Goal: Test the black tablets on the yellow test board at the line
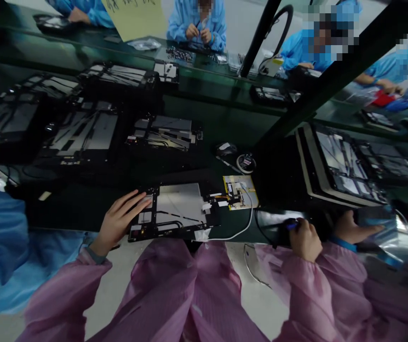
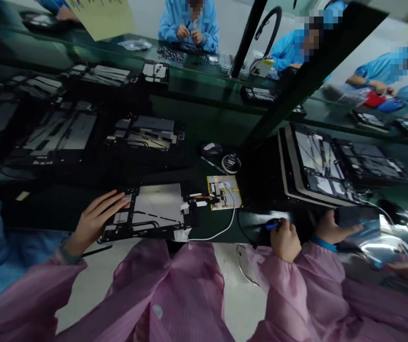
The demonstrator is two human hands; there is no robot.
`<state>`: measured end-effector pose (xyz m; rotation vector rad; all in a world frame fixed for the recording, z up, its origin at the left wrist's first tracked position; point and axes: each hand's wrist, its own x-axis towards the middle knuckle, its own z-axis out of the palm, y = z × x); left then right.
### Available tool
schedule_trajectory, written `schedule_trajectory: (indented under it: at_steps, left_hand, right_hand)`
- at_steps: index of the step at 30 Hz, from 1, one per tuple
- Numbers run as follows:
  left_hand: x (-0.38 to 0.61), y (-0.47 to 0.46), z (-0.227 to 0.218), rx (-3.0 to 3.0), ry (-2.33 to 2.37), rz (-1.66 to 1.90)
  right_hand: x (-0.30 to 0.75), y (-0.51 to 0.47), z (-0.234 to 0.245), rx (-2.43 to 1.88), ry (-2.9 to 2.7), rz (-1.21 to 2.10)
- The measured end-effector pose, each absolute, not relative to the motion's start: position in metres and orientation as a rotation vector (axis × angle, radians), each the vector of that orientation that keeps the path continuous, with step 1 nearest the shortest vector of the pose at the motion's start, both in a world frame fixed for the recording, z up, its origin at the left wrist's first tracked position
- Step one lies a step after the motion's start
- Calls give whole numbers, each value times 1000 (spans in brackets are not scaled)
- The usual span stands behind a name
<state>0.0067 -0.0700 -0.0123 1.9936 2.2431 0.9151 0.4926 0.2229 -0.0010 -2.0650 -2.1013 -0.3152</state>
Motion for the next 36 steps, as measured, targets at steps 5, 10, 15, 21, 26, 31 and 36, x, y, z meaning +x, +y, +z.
schedule_trajectory:
  at_steps: [5, 10, 15, 21, 26, 31, 36]
  left_hand:
    - [10, -63, -6, 1985, 2367, 984]
    - [8, -46, -12, 2034, 2391, 887]
    - [16, -36, -26, 1872, 2322, 827]
    - [32, -49, -34, 1029, 2392, 1210]
    - [62, -31, -13, 606, 1942, 1545]
    - [73, -8, -7, 678, 1910, 1765]
    - [66, -8, -5, 258, 1738, 1808]
  right_hand:
    - [515, 248, -21, -2057, -2080, -612]
    - [503, 239, -6, -1957, -2115, -565]
    - [423, 179, 19, -1327, -2232, 74]
    - [296, 160, 4, -939, -2506, 382]
    - [270, 183, -3, -1098, -2512, 365]
    - [273, 195, -4, -1193, -2358, 684]
    - [273, 208, 11, -1223, -2396, 821]
